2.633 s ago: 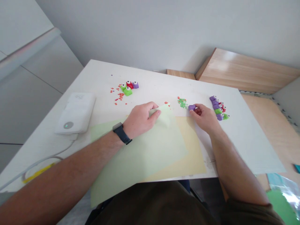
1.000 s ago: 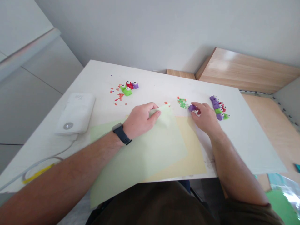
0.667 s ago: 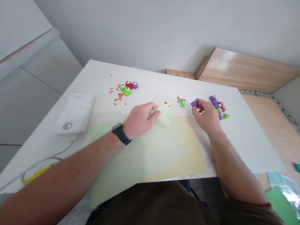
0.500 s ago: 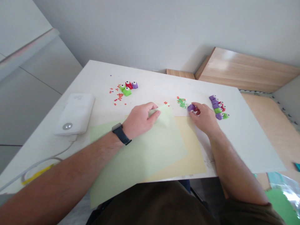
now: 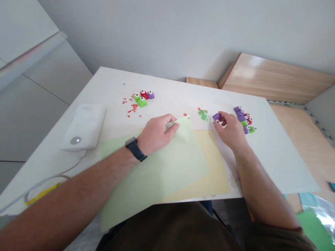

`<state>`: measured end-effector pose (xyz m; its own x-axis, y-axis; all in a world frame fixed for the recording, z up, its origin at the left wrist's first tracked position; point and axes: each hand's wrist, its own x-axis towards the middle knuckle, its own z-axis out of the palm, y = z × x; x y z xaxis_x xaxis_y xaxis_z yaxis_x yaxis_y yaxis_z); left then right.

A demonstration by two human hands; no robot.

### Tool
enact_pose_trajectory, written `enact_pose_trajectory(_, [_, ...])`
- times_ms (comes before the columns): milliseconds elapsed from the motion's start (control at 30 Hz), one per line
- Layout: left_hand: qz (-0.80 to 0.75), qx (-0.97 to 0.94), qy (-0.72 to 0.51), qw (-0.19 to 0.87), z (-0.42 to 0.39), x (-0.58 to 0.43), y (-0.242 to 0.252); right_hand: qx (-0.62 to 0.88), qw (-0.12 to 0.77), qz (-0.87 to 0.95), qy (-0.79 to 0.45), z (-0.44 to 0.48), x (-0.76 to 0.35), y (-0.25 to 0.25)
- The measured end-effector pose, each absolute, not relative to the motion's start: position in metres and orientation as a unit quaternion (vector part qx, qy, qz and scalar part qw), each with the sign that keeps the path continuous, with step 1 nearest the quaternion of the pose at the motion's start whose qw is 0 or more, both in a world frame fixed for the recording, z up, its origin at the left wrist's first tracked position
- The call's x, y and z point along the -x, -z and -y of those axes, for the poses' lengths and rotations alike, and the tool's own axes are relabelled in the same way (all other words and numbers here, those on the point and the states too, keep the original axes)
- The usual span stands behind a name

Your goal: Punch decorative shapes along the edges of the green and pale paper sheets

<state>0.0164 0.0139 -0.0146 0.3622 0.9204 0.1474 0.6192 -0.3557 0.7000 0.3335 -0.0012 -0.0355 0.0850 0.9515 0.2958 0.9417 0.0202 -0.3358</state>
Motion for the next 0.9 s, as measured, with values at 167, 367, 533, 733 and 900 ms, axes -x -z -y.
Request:
enact_pose_trajectory(167, [-0.497, -0.777, -0.270, 0.277, -0.014, -0.016, 0.015, 0.704, 0.213, 0.677, -0.032, -0.001, -0.337, 0.038])
enact_pose_trajectory(367, [-0.497, -0.778, -0.269, 0.274, -0.014, -0.016, 0.015, 0.699, 0.354, 0.601, -0.158, 0.000, -0.331, 0.031])
enact_pose_trajectory(533, [-0.497, -0.780, -0.270, 0.268, -0.014, -0.016, 0.017, 0.631, 0.434, 0.533, -0.358, 0.005, -0.321, 0.018])
enact_pose_trajectory(733, [-0.499, -0.777, -0.271, 0.271, -0.015, -0.016, 0.019, 0.548, 0.498, 0.486, -0.465, 0.009, -0.316, 0.012])
enact_pose_trajectory(900, [-0.502, -0.776, -0.269, 0.271, -0.015, -0.016, 0.019, 0.517, 0.504, 0.452, -0.523, 0.012, -0.310, 0.006])
